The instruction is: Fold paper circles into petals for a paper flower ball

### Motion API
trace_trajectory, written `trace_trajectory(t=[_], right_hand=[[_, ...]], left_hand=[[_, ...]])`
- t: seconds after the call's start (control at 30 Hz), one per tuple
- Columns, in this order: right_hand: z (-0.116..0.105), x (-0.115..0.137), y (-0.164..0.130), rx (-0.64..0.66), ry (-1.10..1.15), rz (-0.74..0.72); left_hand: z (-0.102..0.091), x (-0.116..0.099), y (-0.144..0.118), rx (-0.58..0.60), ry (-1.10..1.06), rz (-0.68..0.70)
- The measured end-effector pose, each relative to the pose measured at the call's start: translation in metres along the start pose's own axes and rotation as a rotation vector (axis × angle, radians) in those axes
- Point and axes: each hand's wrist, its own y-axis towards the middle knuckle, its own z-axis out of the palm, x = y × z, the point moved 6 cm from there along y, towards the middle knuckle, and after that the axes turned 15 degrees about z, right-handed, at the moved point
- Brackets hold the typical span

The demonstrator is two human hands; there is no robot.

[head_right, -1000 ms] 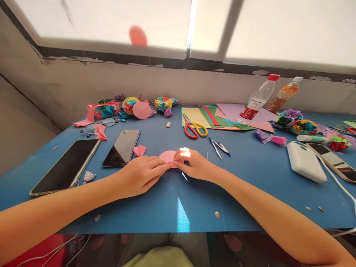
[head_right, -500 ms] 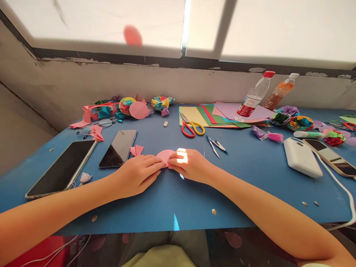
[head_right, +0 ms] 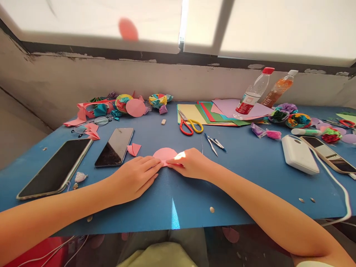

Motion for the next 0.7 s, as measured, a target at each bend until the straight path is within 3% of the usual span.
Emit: trace_trajectory(t=[0.5, 0.6, 0.7], right_hand=[[0.004, -0.005, 0.002, 0.048, -0.006, 0.053], [0.003, 0.004, -0.002, 0.011, -0.177, 0.021], [-0.002, 0.024, -0.011, -0.158, -0.430, -0.064]], left_hand=[[0.002, 0.000, 0.001, 0.068, 0.042, 0.004], [0.002, 0.000, 0.001, 0.068, 0.051, 0.015], [0.003, 0.000, 0.001, 0.065, 0.060, 0.020]])
